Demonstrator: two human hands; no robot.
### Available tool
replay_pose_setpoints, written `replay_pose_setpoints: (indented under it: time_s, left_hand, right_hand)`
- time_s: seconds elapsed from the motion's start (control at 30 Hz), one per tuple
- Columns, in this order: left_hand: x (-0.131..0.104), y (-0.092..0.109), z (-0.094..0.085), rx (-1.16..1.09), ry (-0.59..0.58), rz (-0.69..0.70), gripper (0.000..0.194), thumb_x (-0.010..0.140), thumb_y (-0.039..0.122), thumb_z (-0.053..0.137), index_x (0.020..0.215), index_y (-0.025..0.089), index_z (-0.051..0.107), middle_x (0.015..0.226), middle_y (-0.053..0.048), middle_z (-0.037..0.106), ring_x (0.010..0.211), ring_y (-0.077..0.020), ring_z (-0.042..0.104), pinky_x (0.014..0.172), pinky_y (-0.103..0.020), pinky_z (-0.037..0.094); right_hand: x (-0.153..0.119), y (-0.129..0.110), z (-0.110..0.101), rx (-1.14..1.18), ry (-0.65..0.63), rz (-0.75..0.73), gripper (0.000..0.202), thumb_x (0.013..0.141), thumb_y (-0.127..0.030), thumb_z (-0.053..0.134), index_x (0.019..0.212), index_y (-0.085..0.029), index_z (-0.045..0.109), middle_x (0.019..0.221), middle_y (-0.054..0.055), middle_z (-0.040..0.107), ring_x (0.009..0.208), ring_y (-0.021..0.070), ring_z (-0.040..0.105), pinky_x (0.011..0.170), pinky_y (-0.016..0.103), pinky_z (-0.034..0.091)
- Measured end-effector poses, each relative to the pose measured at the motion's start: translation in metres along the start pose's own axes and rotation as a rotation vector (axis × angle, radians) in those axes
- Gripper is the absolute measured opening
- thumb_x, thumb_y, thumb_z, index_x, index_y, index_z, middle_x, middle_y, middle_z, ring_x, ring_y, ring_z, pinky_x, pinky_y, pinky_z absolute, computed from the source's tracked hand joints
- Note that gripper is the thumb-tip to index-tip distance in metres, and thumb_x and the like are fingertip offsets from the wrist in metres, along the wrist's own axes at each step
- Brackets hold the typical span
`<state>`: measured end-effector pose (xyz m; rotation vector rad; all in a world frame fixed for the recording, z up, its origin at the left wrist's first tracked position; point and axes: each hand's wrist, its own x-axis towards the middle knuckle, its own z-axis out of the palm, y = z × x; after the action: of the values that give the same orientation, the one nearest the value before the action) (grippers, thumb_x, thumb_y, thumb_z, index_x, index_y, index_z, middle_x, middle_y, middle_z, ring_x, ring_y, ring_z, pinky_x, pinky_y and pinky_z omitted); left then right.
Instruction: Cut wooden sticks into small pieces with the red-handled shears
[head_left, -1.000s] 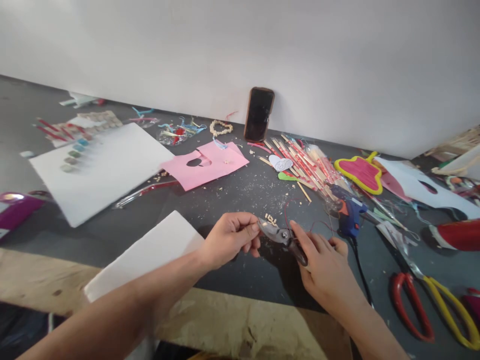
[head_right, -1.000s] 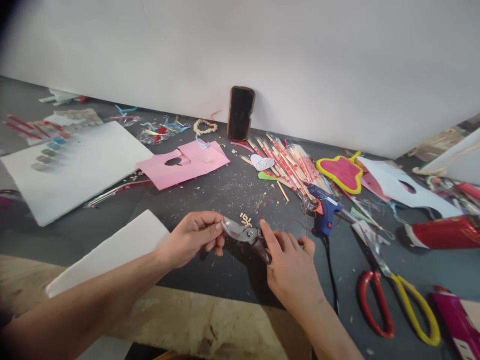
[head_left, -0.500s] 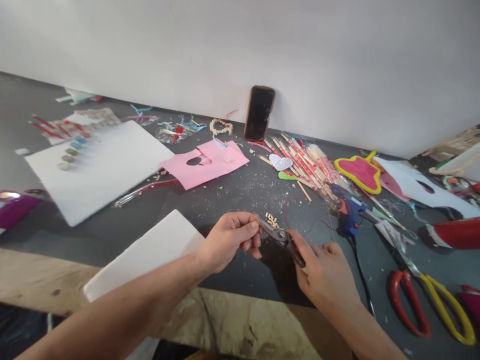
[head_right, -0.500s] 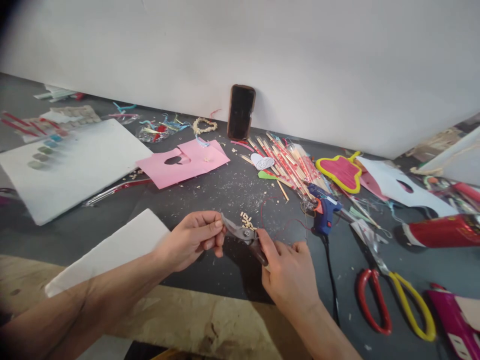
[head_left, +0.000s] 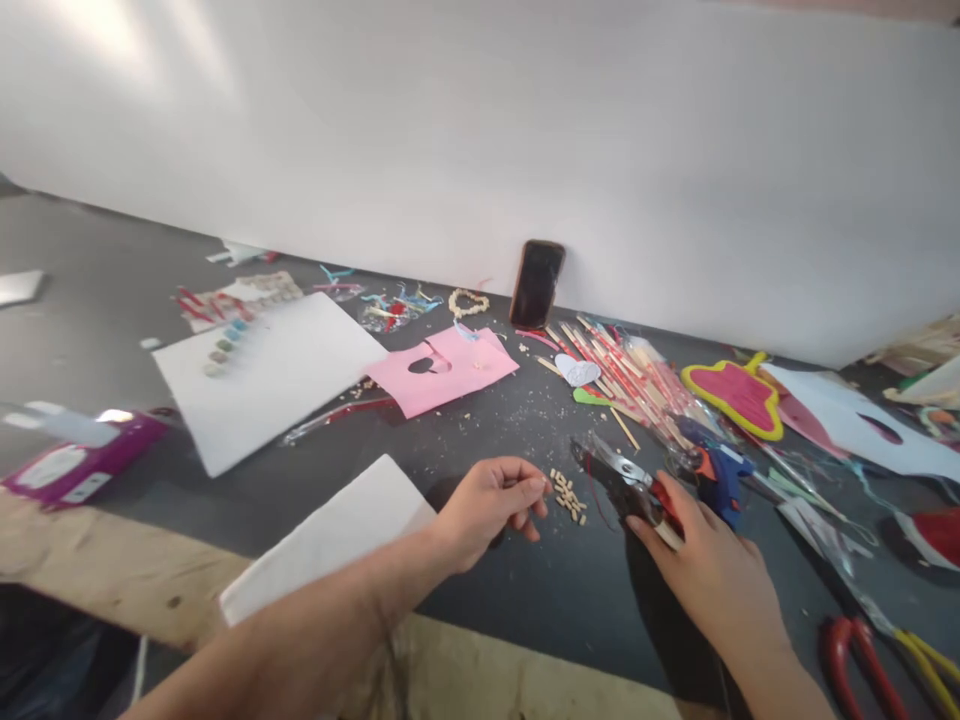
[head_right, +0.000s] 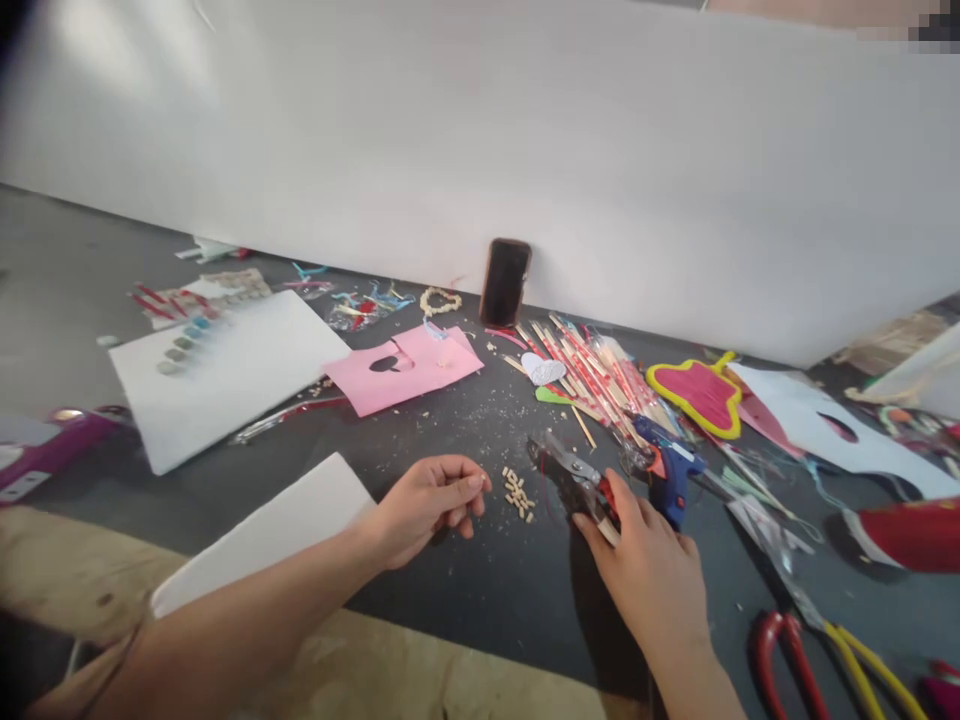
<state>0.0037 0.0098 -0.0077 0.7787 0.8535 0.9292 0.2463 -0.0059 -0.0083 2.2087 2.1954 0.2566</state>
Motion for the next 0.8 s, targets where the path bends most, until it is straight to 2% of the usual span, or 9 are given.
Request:
replay_pose_setpoints:
  time_s: [0.1,0.3,0.43,0.5,0.6,0.67,0.8]
  left_hand:
    - [0.003,-0.002,0.000,-0.050,-0.009,0.016,0.027,0.069,0.036,0.067,0.072,0.011,0.059,0.055,0.001,0.056,0.040,-0.0032,0.037,0.045,-0.021,0.046]
    - [0.007,0.000,-0.002,-0.098,-0.035,0.046,0.031,0.064,0.038,0.070,0.072,0.010,0.059,0.053,0.002,0.055,0.040,-0.0031,0.037,0.044,-0.022,0.046]
    - [0.006,0.004,-0.003,-0.112,-0.043,0.058,0.032,0.063,0.039,0.071,0.071,0.010,0.059,0.054,0.001,0.055,0.040,-0.0032,0.037,0.045,-0.022,0.046]
    - [0.006,0.005,-0.002,-0.119,-0.037,0.056,0.033,0.062,0.040,0.071,0.070,0.010,0.059,0.053,0.002,0.055,0.040,-0.0031,0.037,0.045,-0.022,0.046]
    - [0.006,0.003,-0.001,-0.117,-0.027,0.037,0.036,0.059,0.043,0.072,0.068,0.010,0.058,0.052,0.002,0.055,0.039,-0.0030,0.036,0.043,-0.023,0.045]
    - [0.007,0.000,0.000,-0.106,-0.032,0.024,0.037,0.057,0.043,0.073,0.066,0.011,0.058,0.051,0.002,0.056,0.038,-0.0030,0.036,0.042,-0.023,0.044]
    - [0.007,-0.003,0.001,-0.077,-0.096,-0.008,0.037,0.055,0.043,0.074,0.064,0.011,0.058,0.051,0.001,0.057,0.035,-0.0033,0.038,0.039,-0.022,0.042]
  right_hand:
    - [0.002,0.004,0.005,0.049,-0.024,0.013,0.057,0.082,-0.056,0.034,0.126,-0.020,0.040,0.109,0.011,0.062,0.093,0.0287,0.060,0.069,0.040,0.046]
    - [0.008,0.011,0.020,0.136,0.112,-0.062,0.060,0.080,-0.058,0.034,0.122,-0.016,0.045,0.107,0.013,0.060,0.093,0.0298,0.058,0.079,0.041,0.046]
    - [0.008,0.010,0.023,0.104,0.128,-0.113,0.057,0.082,-0.053,0.033,0.119,-0.013,0.049,0.111,0.014,0.058,0.095,0.0306,0.056,0.083,0.044,0.044]
    - [0.006,0.009,0.019,0.053,0.132,-0.108,0.055,0.082,-0.051,0.033,0.119,-0.014,0.051,0.110,0.014,0.058,0.095,0.0326,0.055,0.076,0.047,0.047]
    - [0.004,0.006,0.008,0.017,0.166,-0.125,0.049,0.081,-0.049,0.033,0.115,-0.022,0.055,0.112,0.011,0.059,0.095,0.0349,0.055,0.063,0.050,0.049]
    - [0.004,0.001,-0.004,0.084,0.193,-0.227,0.042,0.081,-0.046,0.036,0.112,-0.026,0.057,0.111,0.009,0.061,0.096,0.0323,0.056,0.063,0.049,0.051]
    - [0.005,-0.024,-0.030,0.317,0.159,-0.538,0.036,0.083,-0.036,0.043,0.117,-0.027,0.052,0.110,0.005,0.062,0.102,0.0206,0.057,0.081,0.036,0.051]
